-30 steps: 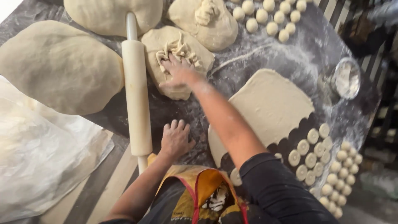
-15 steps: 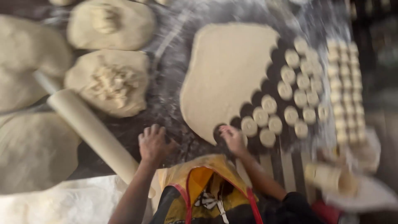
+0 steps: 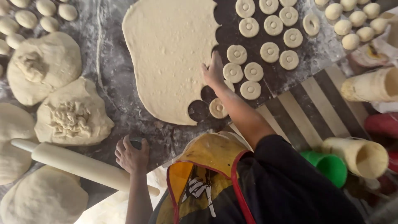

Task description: Cutting donut shapes out of a flat sheet of dough using a metal cutter and arranging them on the work table.

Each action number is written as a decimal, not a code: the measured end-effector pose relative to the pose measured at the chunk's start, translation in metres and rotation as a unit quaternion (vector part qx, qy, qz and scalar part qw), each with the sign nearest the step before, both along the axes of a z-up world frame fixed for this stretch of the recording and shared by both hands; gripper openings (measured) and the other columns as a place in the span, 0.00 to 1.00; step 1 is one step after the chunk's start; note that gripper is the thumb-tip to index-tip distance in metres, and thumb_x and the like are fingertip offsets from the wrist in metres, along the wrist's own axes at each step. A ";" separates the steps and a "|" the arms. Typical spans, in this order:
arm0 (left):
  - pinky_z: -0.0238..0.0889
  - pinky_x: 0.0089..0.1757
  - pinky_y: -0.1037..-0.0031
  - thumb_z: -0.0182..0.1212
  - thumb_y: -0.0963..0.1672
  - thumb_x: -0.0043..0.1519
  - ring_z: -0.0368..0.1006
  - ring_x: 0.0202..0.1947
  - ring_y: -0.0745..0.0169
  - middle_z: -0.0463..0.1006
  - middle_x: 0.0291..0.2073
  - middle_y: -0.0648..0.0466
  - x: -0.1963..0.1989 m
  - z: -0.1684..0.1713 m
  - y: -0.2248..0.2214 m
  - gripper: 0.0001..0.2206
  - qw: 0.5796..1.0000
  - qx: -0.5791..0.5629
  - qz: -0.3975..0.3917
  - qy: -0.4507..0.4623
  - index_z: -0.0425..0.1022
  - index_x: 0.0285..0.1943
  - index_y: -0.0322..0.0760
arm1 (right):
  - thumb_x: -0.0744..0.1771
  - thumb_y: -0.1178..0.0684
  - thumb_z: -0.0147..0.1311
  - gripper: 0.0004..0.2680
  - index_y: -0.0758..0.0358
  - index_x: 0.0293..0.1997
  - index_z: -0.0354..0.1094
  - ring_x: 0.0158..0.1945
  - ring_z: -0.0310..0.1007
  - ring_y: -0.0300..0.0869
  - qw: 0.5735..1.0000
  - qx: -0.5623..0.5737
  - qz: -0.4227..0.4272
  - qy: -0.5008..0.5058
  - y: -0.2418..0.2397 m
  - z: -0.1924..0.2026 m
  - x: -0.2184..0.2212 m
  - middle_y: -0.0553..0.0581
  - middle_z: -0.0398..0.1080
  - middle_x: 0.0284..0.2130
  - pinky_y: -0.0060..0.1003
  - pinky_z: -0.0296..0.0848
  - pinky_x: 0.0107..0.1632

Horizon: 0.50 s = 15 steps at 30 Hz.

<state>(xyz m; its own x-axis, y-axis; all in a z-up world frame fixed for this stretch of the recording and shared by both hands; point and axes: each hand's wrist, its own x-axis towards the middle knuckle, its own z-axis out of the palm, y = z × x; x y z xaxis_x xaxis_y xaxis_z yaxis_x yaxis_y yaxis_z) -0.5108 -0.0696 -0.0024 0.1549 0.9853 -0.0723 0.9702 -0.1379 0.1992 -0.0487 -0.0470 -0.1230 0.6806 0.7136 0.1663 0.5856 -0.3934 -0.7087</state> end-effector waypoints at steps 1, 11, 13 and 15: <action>0.56 0.55 0.47 0.64 0.58 0.56 0.58 0.65 0.39 0.65 0.66 0.42 0.002 0.001 0.003 0.34 1.000 0.009 0.003 0.004 0.70 0.69 0.41 | 0.68 0.50 0.60 0.27 0.74 0.72 0.50 0.72 0.54 0.62 1.000 0.009 0.003 0.004 0.012 0.008 0.000 0.78 0.56 0.68 0.51 0.56 0.71; 0.58 0.55 0.50 0.65 0.58 0.56 0.62 0.62 0.42 0.70 0.62 0.45 0.022 -0.013 -0.010 0.31 0.977 0.051 0.204 0.022 0.73 0.66 0.44 | 0.66 0.49 0.63 0.18 0.75 0.54 0.64 0.49 0.74 0.59 0.947 -0.047 -0.078 0.309 0.073 -0.026 0.040 0.75 0.72 0.46 0.51 0.73 0.53; 0.58 0.55 0.50 0.65 0.58 0.57 0.62 0.62 0.42 0.70 0.62 0.45 0.023 -0.012 -0.019 0.30 0.967 0.051 0.248 0.019 0.73 0.66 0.45 | 0.69 0.53 0.61 0.14 0.79 0.50 0.66 0.42 0.74 0.59 0.917 0.076 -0.036 0.391 0.048 -0.023 0.031 0.77 0.72 0.43 0.54 0.74 0.46; 0.58 0.54 0.49 0.65 0.58 0.57 0.61 0.62 0.41 0.70 0.61 0.44 0.037 -0.015 -0.001 0.31 0.956 0.052 0.287 0.021 0.73 0.66 0.44 | 0.68 0.53 0.57 0.14 0.67 0.58 0.65 0.46 0.75 0.42 0.800 0.242 -0.202 0.511 0.041 -0.027 0.041 0.59 0.72 0.47 0.37 0.77 0.47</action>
<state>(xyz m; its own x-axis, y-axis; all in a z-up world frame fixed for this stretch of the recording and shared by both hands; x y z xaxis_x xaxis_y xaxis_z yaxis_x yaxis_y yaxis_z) -0.4737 -0.0702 -0.0171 -0.4150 0.9091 0.0364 0.8986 0.4032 0.1731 -0.0080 -0.0063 -0.1497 0.7959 0.4217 -0.4344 -0.5029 0.0609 -0.8622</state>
